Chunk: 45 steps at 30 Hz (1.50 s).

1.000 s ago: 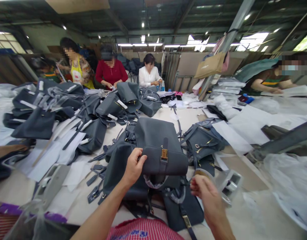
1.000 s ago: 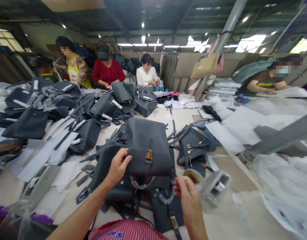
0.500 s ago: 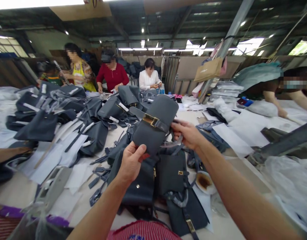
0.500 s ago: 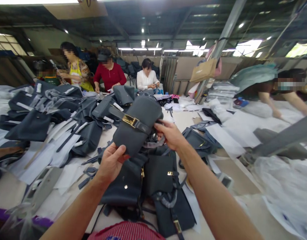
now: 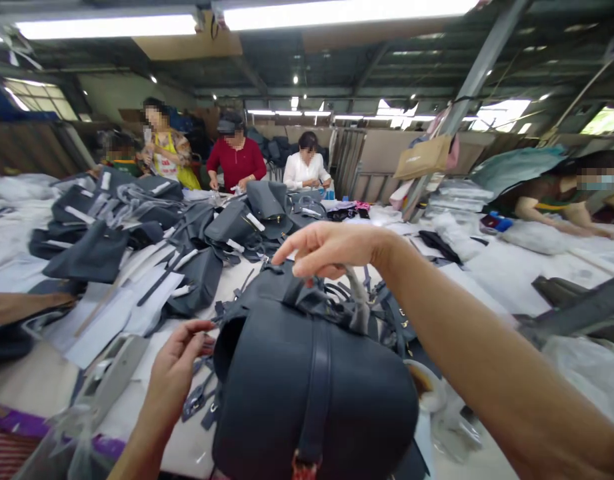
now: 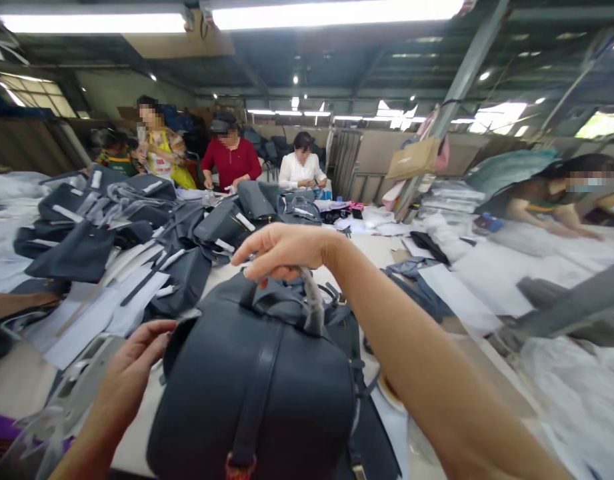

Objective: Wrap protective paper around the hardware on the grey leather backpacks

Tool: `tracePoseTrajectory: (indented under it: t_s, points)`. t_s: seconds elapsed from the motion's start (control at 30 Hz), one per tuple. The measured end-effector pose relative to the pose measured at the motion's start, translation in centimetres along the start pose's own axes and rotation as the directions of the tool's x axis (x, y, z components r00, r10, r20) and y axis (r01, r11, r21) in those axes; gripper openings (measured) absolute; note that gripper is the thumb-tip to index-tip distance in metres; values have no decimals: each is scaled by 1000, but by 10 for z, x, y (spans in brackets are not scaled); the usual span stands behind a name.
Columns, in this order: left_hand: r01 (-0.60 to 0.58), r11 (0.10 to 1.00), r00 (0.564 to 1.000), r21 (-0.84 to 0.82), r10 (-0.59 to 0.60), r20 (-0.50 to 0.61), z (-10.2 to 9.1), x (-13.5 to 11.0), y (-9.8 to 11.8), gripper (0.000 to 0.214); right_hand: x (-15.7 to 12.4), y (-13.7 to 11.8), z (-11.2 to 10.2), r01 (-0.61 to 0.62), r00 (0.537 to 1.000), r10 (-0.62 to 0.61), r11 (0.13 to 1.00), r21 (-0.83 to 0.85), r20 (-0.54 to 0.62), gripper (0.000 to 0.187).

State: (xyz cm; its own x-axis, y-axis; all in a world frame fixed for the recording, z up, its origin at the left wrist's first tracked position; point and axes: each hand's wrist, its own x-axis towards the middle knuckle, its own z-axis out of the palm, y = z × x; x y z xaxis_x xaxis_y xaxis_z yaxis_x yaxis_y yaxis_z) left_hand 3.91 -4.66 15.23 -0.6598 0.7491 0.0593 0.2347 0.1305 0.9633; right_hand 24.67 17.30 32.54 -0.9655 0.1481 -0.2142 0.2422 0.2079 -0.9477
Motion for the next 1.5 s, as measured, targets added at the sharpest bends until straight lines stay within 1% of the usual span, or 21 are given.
tracePoseTrajectory:
  t_s: [0.07,0.13,0.17,0.23,0.3,0.37,0.47,0.53,0.6,0.7,0.77,0.83,0.9,1.0,1.03,1.1,1.17,1.23,1.37,1.43,1.5]
  points:
    - [-119,991,985,63,125,-114,-1,-1,15,33,5,9,7,-19,1000,19,1000,-14,20,41]
    - [-285,950,943,130,302,-140,6,-3,38,30,5,10,15,-12,1000,12,999,-52,1,39]
    - [-372,916,915,154,389,-103,12,-4,52,29,3,7,20,-12,1000,12,997,-75,2,37]
    - [-505,847,863,167,500,71,25,-5,82,30,-6,-4,28,-13,1000,16,991,-135,23,33]
    - [-588,794,795,153,532,291,38,-7,111,34,-18,-18,34,-2,999,10,979,-202,40,28]
    - [-628,761,736,163,513,442,46,-10,136,35,-34,-35,37,34,999,-26,964,-265,34,20]
    - [-660,710,729,246,525,440,48,-15,162,33,-53,-58,43,119,990,-136,931,-346,-26,10]
    - [-676,674,728,297,550,410,45,-16,168,28,-55,-64,50,152,969,-221,886,-437,-111,14]
    - [-689,647,717,327,541,439,44,-11,163,23,-46,-58,55,157,923,-327,802,-576,-204,19]
    - [-679,643,714,353,467,522,56,7,139,21,-21,-25,54,104,820,-508,586,-803,-265,18]
    - [-660,657,715,365,399,574,74,25,113,22,-10,4,46,-20,801,-526,454,-891,-286,15]
    - [-636,657,724,405,325,608,93,46,85,24,-12,27,37,-156,787,-501,403,-902,-360,15]
    - [-598,650,764,469,288,577,107,65,57,22,-26,45,34,-178,749,-514,451,-874,-418,19]
    - [-592,701,749,399,295,593,116,82,27,21,-50,73,57,-81,714,-557,535,-841,-423,36]
    - [-591,727,734,350,305,607,116,86,20,22,-54,87,73,-89,721,-546,536,-839,-426,44]
    - [-580,768,708,271,311,634,116,90,11,20,-52,124,110,-124,774,-475,535,-836,-419,52]
    - [-550,801,687,236,274,673,118,94,8,16,-41,165,145,-205,783,-380,590,-781,-493,60]
    - [-488,847,651,210,193,734,123,97,10,14,-29,200,170,-260,770,-301,658,-706,-563,68]
    - [-331,923,562,196,26,827,139,95,25,18,-25,229,183,-295,743,-231,729,-617,-628,73]
    - [-323,917,573,234,-7,820,150,90,35,22,-29,232,180,-279,755,-231,734,-620,-613,73]
    - [-357,894,627,270,15,779,162,86,39,30,-30,237,176,-277,762,-224,736,-618,-608,75]
